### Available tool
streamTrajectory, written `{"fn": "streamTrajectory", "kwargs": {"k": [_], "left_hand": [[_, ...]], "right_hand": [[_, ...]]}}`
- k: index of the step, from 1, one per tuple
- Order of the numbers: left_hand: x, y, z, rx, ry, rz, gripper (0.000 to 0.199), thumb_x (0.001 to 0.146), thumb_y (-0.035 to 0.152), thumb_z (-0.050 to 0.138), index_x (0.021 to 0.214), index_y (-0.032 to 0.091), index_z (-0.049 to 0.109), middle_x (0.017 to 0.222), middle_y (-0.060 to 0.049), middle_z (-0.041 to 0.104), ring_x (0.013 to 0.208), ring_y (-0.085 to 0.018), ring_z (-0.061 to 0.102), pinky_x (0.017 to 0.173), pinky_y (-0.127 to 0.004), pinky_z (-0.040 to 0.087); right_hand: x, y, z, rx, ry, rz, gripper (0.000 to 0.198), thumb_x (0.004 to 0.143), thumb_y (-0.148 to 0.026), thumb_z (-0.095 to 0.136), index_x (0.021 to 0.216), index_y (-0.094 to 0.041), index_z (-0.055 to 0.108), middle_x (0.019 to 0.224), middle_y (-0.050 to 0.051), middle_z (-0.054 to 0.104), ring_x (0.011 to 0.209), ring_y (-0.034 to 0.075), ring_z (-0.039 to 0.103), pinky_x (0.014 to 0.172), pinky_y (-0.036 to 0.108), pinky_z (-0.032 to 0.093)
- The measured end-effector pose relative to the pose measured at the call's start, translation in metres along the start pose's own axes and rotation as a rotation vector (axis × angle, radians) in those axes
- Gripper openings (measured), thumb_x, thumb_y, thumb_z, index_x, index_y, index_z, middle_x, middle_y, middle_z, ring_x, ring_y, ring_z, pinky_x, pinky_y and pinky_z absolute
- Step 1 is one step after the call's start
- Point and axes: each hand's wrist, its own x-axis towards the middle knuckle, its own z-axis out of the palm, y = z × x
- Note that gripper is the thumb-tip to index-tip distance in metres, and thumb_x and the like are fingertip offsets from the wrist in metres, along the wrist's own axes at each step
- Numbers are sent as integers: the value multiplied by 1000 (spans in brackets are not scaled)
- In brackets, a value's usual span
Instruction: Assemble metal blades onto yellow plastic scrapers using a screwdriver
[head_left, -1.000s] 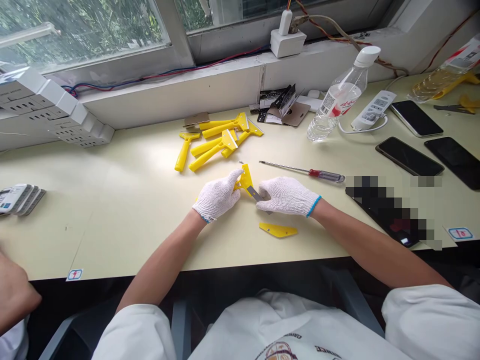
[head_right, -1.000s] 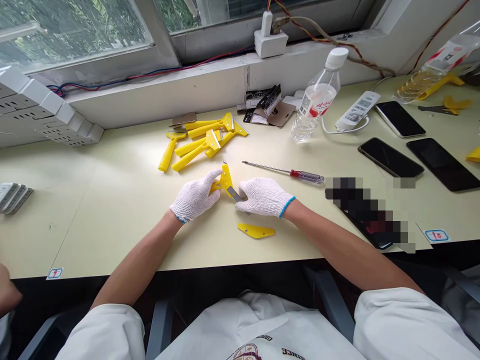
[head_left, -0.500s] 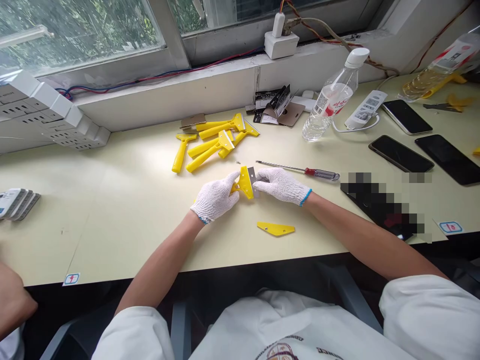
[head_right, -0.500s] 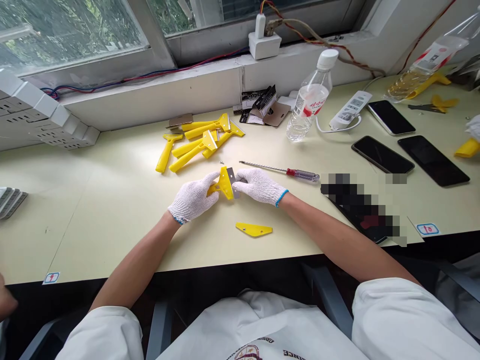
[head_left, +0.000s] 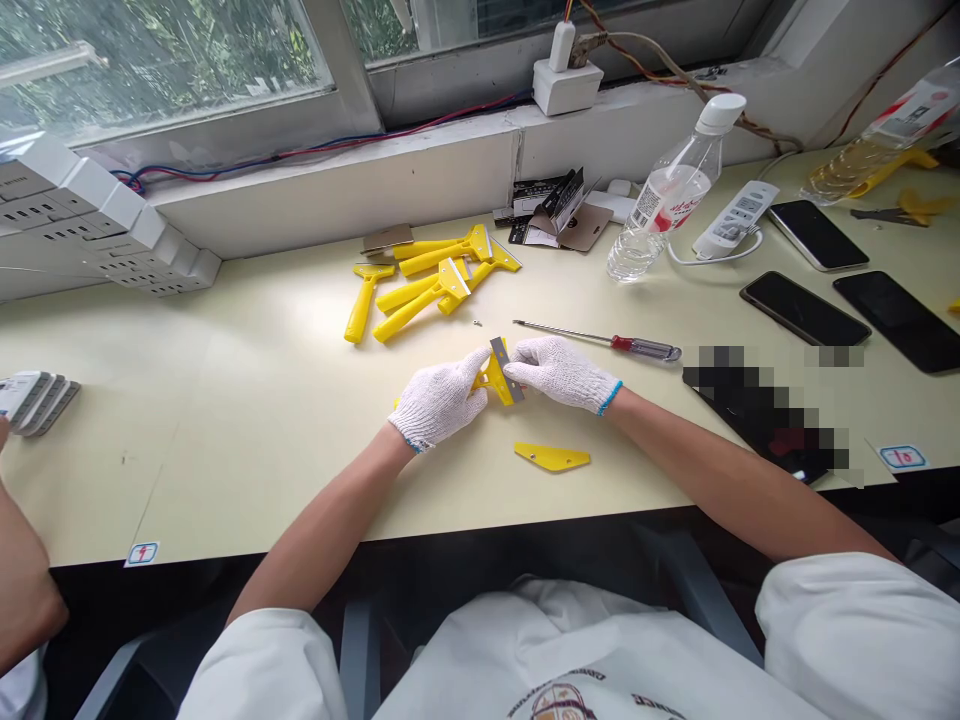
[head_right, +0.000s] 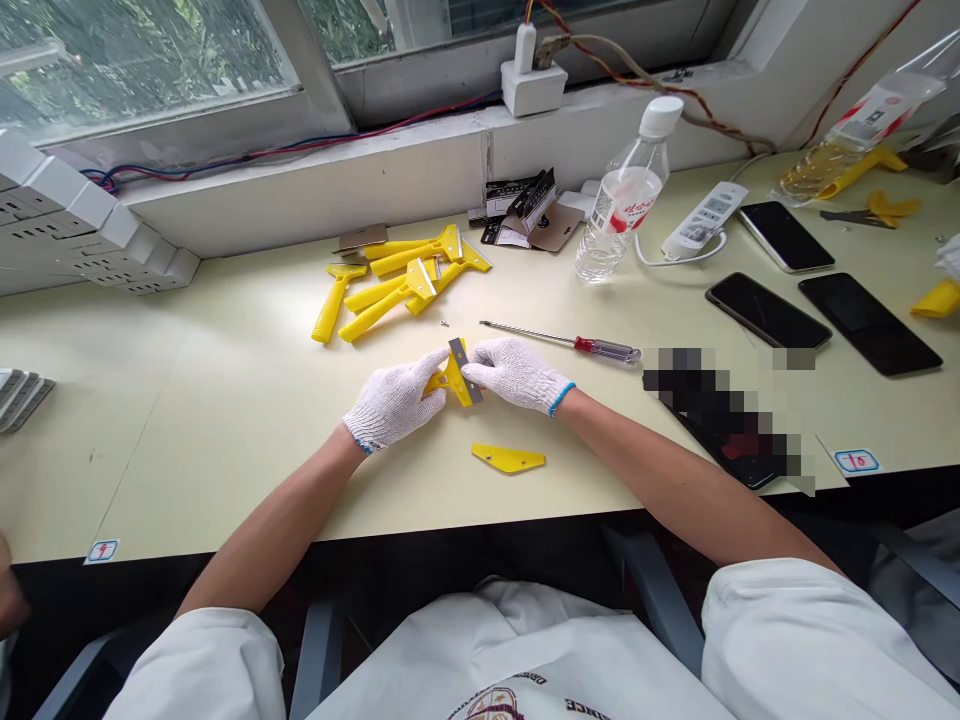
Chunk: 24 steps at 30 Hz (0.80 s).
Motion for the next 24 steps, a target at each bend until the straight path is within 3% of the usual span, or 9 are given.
{"fn": "streamTrajectory", "kwargs": {"k": [8,14,24], "left_hand": [[-2,12,0,-105,14,-71,66,102,25,63,167,24,55,125,-8,87,103,-30,85,88,-40,67],[-2,10,-3,-225,18,-93,64,101,27,67,164,22,57,129,-8,86,110,-29,85,98,-42,66],[-1,6,-12,-522,13,-154,45,101,31,67,145,23,73,121,-5,88,105,-25,84,103,-41,66]], "right_hand": [[-1,-3,6,-30,114,12,36,97,-38,60,68,-17,53,67,0,56,66,12,48,68,32,28],[-1,-4,8,-52,118,18,35,97,-37,60,69,-17,54,67,0,54,66,13,47,68,33,27],[-4,-3,10,-44,158,6,33,97,-38,59,72,-18,53,69,1,55,67,13,47,68,33,27]]}}
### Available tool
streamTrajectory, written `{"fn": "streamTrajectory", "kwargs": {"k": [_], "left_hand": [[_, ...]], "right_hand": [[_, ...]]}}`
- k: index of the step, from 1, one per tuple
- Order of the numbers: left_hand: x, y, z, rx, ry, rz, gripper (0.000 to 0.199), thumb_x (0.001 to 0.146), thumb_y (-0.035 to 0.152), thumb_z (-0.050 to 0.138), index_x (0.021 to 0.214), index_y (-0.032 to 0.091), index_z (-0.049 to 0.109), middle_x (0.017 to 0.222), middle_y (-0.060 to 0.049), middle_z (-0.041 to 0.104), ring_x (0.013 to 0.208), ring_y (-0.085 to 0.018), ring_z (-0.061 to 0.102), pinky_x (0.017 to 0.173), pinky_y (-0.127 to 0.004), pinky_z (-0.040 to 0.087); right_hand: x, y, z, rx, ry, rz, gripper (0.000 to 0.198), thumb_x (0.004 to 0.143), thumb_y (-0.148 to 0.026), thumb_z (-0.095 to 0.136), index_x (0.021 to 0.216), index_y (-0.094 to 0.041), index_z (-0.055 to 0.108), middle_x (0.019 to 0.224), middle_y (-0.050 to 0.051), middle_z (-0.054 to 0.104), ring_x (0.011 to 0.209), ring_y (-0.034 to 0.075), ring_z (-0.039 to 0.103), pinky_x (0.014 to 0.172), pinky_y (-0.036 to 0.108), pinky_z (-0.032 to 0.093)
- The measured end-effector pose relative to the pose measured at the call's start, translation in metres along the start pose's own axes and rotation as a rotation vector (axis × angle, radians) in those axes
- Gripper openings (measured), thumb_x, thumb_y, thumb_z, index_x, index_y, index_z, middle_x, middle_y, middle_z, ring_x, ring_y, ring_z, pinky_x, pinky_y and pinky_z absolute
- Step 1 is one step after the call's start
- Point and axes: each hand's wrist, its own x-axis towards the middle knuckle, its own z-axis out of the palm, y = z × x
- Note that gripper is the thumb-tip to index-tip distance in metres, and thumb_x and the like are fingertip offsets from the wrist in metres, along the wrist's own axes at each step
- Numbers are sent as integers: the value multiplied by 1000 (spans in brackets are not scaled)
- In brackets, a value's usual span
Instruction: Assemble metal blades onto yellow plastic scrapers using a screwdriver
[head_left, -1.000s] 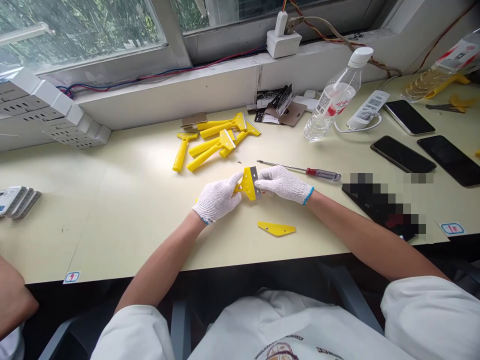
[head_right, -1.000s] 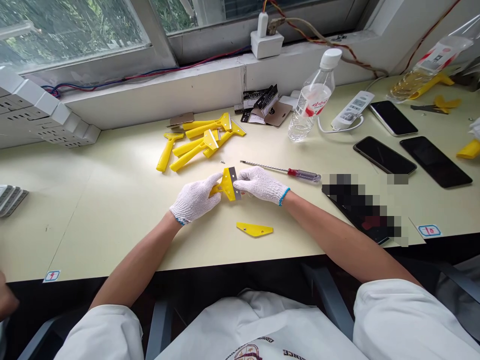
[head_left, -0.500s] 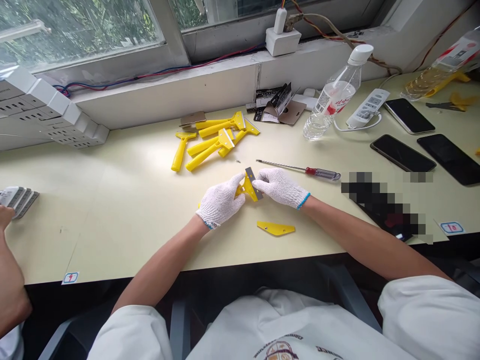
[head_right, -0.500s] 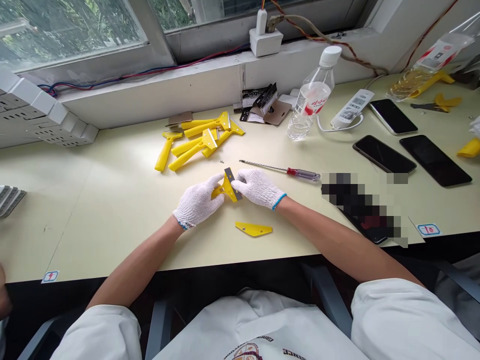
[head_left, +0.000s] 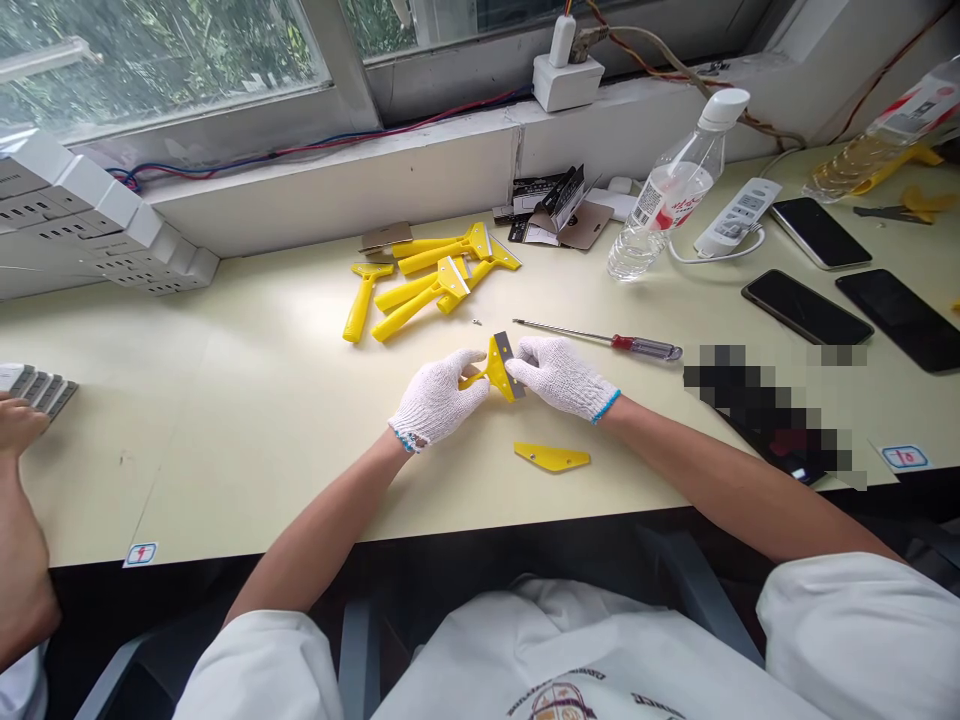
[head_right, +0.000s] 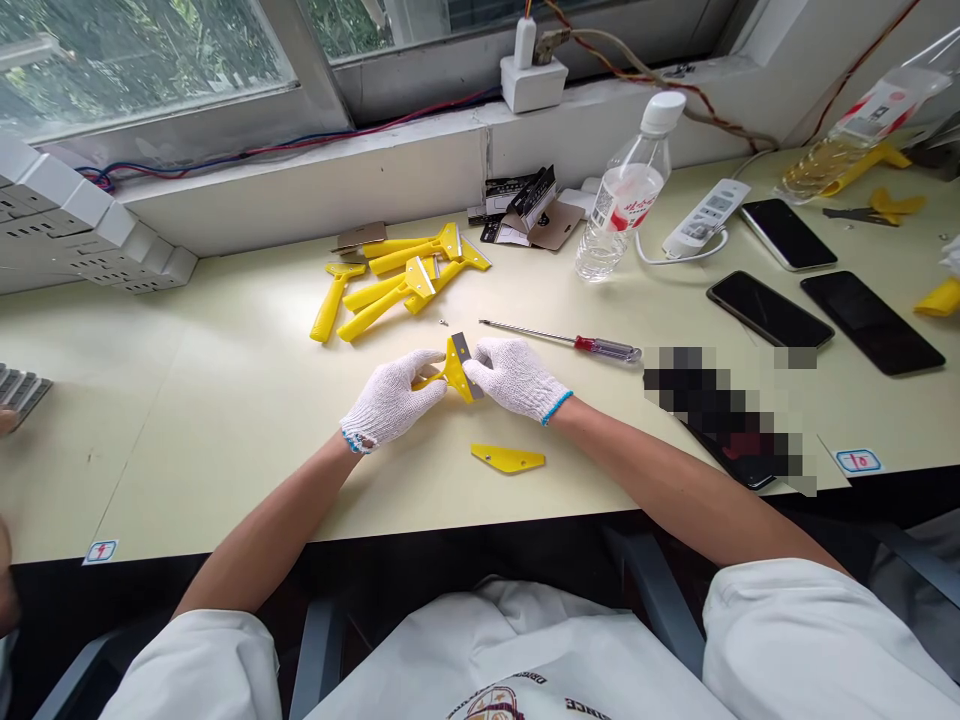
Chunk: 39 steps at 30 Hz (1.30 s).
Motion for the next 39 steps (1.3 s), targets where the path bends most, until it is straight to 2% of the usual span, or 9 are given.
{"fn": "streamTrajectory", "kwargs": {"k": [4,6,11,13,15,20,24,33,39], "left_hand": [[2,-4,-3,-109,-78,4,36,98,31,68,131,24,81,129,-6,86,116,-26,82,106,-41,65],[4,-6,-6,-189,-134,-1,34,97,33,69,127,22,81,129,-6,85,115,-26,81,103,-41,65],[4,-10,-13,-520,-380,-138,31,91,31,74,119,17,71,114,-9,83,86,-20,80,81,-36,66],[4,-10,-13,-673,-473,-184,34,91,33,77,119,17,69,112,-10,82,79,-18,77,76,-34,66],[4,-8,-11,-747,-512,-187,38,91,37,79,122,17,70,114,-11,82,76,-16,75,74,-32,65],[4,-5,-6,-681,-479,-200,36,99,44,73,123,17,77,108,-10,83,64,-14,70,65,-29,61],[3,-6,-7,-687,-480,-192,35,99,46,75,118,17,80,95,-7,81,56,-13,65,60,-29,58],[5,-9,-4,-672,-487,-177,34,100,45,72,111,14,82,89,-8,80,58,-15,67,62,-29,59],[4,-5,-4,-619,-460,-182,32,101,43,67,107,15,82,88,-8,81,56,-14,66,60,-28,58]], "right_hand": [[2,2,0,-50,-41,-30,35,98,-39,59,71,-18,50,68,1,51,67,13,44,68,33,24],[2,4,0,-41,-55,-42,36,98,-40,57,72,-18,50,67,0,50,66,12,42,68,33,23],[1,8,2,43,-126,-84,35,98,-42,57,74,-18,50,67,-2,50,63,10,39,66,31,22],[1,8,3,73,-158,-98,35,98,-43,57,75,-17,51,67,-2,51,63,10,39,65,31,23],[0,7,4,89,-175,-113,36,99,-44,56,75,-17,52,69,-2,53,64,10,40,65,30,25],[-1,4,4,84,-192,-121,37,100,-45,57,77,-17,56,70,-2,56,65,10,45,65,29,28],[-3,2,5,83,-195,-130,41,100,-49,58,77,-16,58,68,-2,56,64,10,45,65,29,29],[-3,1,7,108,-192,-155,41,97,-51,58,75,-16,61,66,-1,57,63,10,45,64,29,29],[-4,2,7,133,-199,-181,33,95,-41,58,73,-17,56,66,-2,57,62,10,45,63,28,30]]}}
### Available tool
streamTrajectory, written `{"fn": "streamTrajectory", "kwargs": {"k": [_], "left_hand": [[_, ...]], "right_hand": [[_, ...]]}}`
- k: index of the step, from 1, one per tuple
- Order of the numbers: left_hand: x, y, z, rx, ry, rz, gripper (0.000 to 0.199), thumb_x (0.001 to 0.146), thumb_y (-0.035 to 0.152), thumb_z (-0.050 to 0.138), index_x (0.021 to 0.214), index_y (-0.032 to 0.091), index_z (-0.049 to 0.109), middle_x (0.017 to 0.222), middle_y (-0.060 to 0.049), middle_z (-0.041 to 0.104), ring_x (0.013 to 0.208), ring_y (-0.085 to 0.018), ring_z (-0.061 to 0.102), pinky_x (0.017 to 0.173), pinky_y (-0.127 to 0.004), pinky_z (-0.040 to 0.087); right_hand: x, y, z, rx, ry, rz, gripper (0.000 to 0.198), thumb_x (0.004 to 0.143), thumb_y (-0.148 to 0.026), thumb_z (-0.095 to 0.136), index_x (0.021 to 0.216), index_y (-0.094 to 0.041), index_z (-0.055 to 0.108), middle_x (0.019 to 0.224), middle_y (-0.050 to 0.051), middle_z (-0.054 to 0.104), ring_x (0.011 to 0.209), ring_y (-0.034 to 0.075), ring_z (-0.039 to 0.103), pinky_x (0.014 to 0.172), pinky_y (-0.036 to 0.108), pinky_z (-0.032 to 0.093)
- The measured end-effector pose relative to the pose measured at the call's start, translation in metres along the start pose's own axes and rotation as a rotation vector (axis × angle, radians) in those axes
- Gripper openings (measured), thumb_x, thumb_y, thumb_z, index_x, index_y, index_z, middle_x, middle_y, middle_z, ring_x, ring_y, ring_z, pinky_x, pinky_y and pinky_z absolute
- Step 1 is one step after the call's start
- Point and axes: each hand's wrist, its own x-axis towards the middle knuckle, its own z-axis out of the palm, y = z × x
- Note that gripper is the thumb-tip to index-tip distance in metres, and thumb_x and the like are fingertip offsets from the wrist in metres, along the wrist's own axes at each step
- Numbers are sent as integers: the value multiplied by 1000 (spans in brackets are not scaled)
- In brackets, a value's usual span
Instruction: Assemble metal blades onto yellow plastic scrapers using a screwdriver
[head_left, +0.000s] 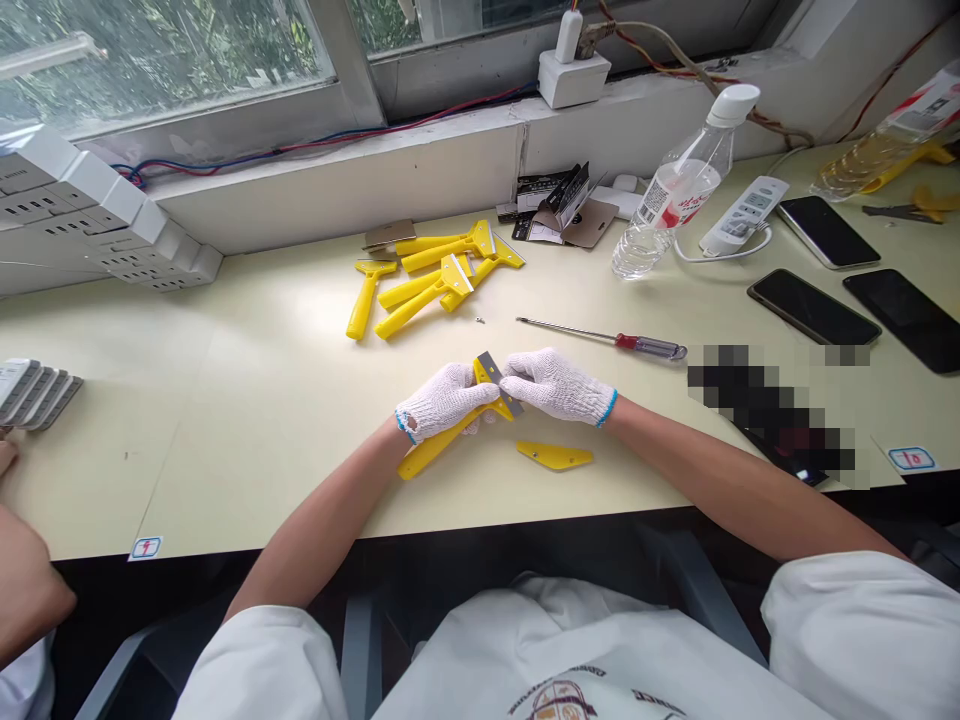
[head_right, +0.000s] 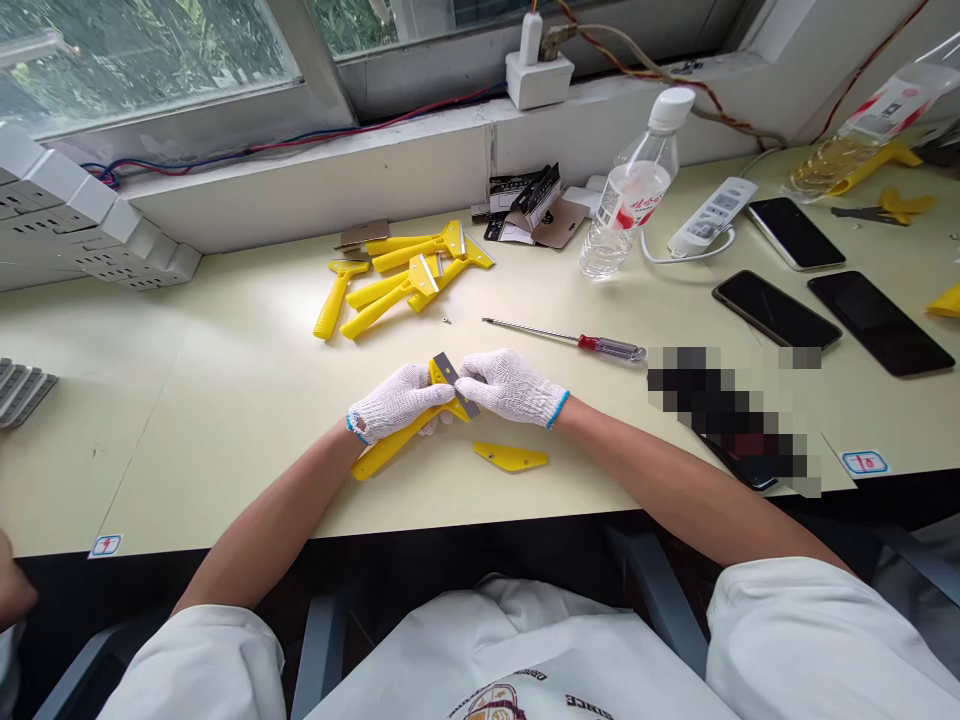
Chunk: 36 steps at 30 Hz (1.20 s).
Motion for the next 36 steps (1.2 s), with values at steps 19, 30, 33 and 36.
{"fn": "streamTrajectory", "kwargs": {"k": [19,30,33,36], "left_hand": [[3,0,-6,-7,124,-5,30,97,41,67,79,17,72,68,-7,72,50,-15,62,53,-27,53],[7,5,-20,-204,310,-3,24,91,39,74,86,18,64,72,-4,69,47,-12,59,46,-27,49],[7,4,-19,-181,306,0,27,90,41,77,86,18,64,71,-3,69,47,-12,59,47,-27,50],[8,5,-18,-156,306,-12,28,90,42,77,85,18,64,71,-4,70,47,-12,60,47,-27,50]], "right_hand": [[-6,-16,-27,-295,-231,67,32,96,-49,69,93,-18,75,82,4,72,73,15,57,72,30,32],[-34,-41,-26,-637,-565,76,28,72,-42,82,83,-21,67,79,6,62,61,14,40,67,32,23],[-35,-40,-24,-663,-588,64,22,75,-38,77,86,-21,69,82,7,64,62,14,42,67,32,24],[-34,-39,-24,-653,-568,51,22,73,-36,78,86,-21,69,80,6,62,61,13,39,67,32,24]]}}
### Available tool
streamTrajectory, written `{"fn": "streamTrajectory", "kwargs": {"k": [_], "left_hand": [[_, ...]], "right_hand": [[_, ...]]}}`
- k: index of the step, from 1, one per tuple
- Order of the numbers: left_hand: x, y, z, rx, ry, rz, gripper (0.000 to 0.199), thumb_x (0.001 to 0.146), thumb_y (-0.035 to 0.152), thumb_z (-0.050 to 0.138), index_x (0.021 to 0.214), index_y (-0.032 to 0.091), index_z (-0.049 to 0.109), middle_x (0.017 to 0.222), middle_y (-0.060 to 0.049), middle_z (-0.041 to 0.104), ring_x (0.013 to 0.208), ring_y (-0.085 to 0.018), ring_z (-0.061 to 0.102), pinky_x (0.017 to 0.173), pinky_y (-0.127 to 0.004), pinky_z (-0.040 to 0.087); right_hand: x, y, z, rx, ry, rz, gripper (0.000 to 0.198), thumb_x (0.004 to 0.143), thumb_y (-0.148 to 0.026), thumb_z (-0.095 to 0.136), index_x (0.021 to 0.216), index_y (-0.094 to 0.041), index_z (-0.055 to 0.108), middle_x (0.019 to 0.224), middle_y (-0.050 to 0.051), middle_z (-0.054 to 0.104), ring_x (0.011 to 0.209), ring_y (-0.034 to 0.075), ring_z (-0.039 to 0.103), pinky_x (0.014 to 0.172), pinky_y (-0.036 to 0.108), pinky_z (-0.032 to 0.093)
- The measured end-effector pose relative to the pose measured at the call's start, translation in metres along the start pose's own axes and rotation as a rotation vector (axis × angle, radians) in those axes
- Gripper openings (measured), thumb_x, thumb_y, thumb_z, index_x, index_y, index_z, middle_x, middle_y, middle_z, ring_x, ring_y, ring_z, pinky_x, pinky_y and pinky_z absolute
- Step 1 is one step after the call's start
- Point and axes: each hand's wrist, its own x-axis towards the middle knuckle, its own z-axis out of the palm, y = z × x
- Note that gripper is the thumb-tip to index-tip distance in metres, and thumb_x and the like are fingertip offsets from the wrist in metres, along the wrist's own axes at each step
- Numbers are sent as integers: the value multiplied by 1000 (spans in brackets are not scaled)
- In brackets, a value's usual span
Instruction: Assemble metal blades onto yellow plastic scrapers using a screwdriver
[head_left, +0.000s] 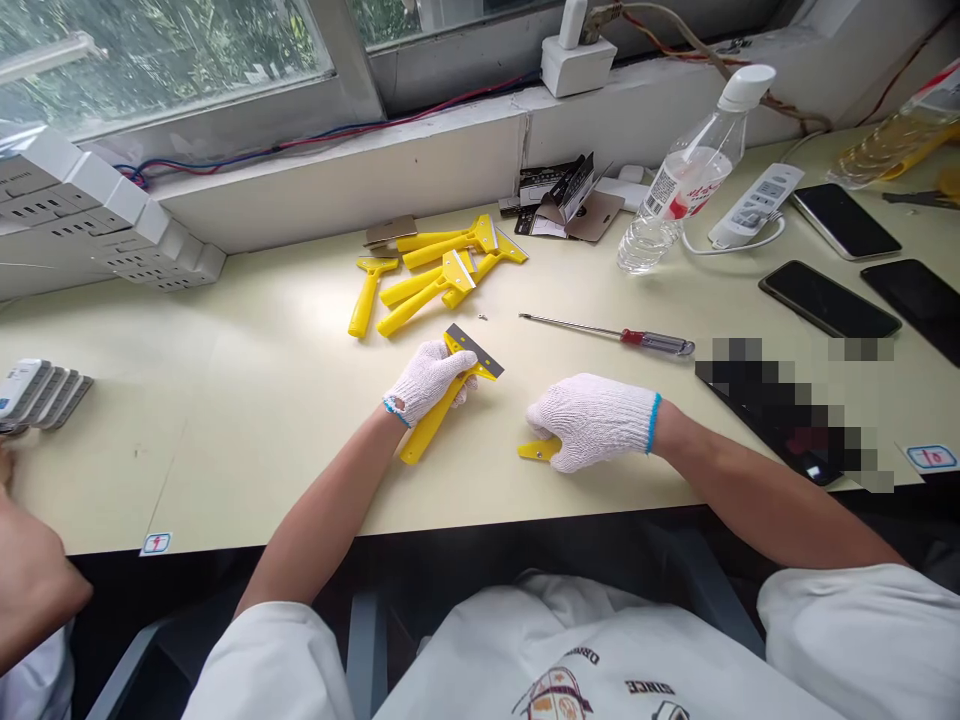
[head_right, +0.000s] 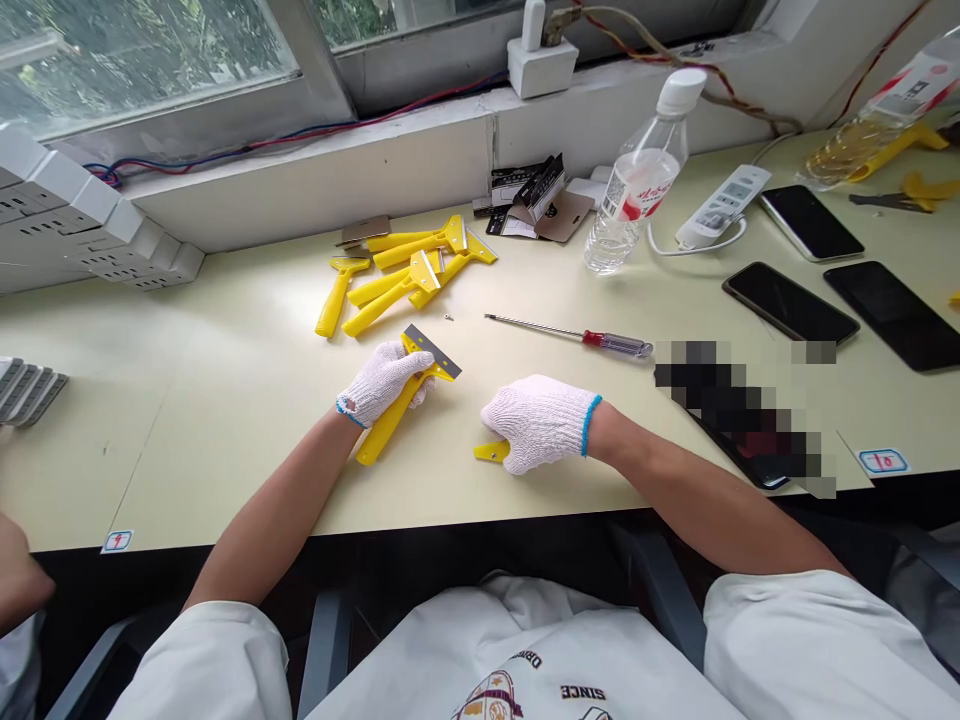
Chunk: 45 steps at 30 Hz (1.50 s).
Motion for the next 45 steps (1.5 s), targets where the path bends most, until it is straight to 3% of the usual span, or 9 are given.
{"fn": "streamTrajectory", "kwargs": {"k": [3,9,15,21,28,33,36,39,45], "left_hand": [[1,-1,0,16,-1,-5,29,90,42,77,81,18,63,71,-5,71,47,-13,61,47,-27,51],[1,-4,0,42,-14,-1,30,91,43,76,80,18,65,72,-5,71,47,-13,61,47,-27,51],[-1,0,2,51,-11,4,29,91,43,76,80,18,64,72,-5,70,47,-13,61,47,-27,51],[-2,-2,0,38,-33,9,26,93,41,73,84,17,67,74,-6,72,48,-13,61,48,-27,51],[-8,-7,1,-99,-186,-80,27,96,43,75,91,17,71,75,-7,74,52,-13,62,50,-25,52],[-14,-2,7,-137,-254,-158,31,99,45,77,92,15,72,78,-9,75,56,-13,63,50,-24,52],[-15,-3,8,-159,-297,-174,35,101,48,78,97,14,75,83,-9,75,60,-12,65,53,-23,53],[-13,-9,9,-185,-337,-139,40,101,53,81,99,13,75,88,-10,76,63,-13,67,56,-24,57],[-10,-19,12,-192,-408,-87,46,97,57,87,110,14,78,95,-9,77,70,-15,72,66,-28,63]], "right_hand": [[3,3,-1,82,27,-36,19,71,-31,80,81,-21,66,74,3,59,59,12,35,65,31,22],[9,16,-9,247,-61,-111,26,88,-42,77,77,-19,69,71,1,64,60,12,45,64,31,25],[11,24,-13,386,-184,-70,25,91,-40,70,78,-18,71,74,1,65,64,12,51,60,30,30],[16,33,-12,685,-176,-61,32,93,-45,72,83,-15,69,79,1,60,69,11,48,63,26,35],[32,46,3,1320,1,-71,56,86,-62,87,82,-17,54,67,-5,37,60,6,24,56,24,16],[41,45,4,1572,223,-35,69,84,-60,89,77,-22,32,67,-7,25,56,5,16,52,25,12],[42,38,2,1619,331,10,71,85,-57,88,77,-23,27,68,-7,21,56,5,16,52,25,13],[42,31,2,1598,353,29,73,79,-55,93,75,-22,28,67,-7,22,56,5,18,52,25,13],[45,24,9,1449,359,100,56,78,-60,92,81,-18,55,62,-6,33,55,5,23,52,23,15]]}}
